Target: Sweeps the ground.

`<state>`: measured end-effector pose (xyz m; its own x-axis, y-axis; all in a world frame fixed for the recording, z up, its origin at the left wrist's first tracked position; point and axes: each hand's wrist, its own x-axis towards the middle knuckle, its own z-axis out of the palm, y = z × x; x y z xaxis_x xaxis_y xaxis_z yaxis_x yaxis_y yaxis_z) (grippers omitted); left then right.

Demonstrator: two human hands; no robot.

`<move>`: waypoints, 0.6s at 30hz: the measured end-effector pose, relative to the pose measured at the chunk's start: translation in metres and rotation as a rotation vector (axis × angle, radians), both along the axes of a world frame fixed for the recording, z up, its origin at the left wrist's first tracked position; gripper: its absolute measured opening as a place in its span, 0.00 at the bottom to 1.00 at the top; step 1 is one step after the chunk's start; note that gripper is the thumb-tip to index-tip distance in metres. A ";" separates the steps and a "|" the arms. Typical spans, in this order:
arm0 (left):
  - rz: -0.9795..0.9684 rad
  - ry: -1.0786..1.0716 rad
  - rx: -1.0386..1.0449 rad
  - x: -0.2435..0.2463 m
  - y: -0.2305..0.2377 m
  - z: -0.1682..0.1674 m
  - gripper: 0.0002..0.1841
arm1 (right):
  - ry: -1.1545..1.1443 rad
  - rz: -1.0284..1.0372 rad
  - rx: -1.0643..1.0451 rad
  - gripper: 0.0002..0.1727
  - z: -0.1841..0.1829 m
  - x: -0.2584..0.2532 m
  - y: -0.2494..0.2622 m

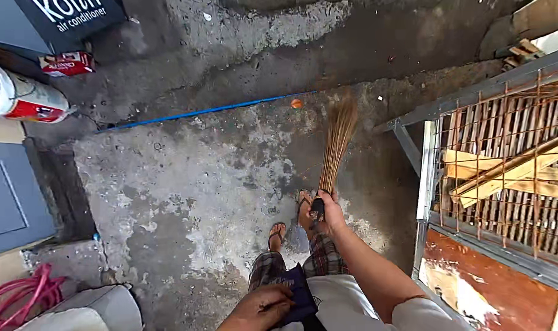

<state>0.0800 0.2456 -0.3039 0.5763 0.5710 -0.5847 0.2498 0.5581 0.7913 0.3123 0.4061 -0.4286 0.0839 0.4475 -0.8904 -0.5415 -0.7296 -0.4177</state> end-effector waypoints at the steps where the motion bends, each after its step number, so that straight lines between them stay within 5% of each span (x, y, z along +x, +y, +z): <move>1: -0.006 -0.005 0.013 0.008 0.012 0.000 0.16 | 0.007 -0.020 -0.034 0.37 -0.006 0.001 0.015; 5: -0.080 0.056 0.049 0.033 0.048 0.004 0.15 | 0.170 0.246 -0.186 0.27 -0.042 0.000 0.081; 9: -0.114 0.119 0.102 0.046 0.077 0.003 0.16 | 0.184 0.539 -0.031 0.41 -0.050 0.031 0.116; 15: -0.164 0.081 0.100 0.051 0.136 0.002 0.17 | 0.045 0.300 0.102 0.41 0.008 0.095 0.106; 18: -0.165 0.042 0.107 0.044 0.169 -0.007 0.17 | -0.159 0.191 0.017 0.41 -0.015 0.120 0.129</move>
<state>0.1237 0.4145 -0.3105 0.6438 0.5311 -0.5509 0.3645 0.4201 0.8310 0.4326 0.5348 -0.4438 0.1345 0.4838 -0.8648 -0.3210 -0.8044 -0.4999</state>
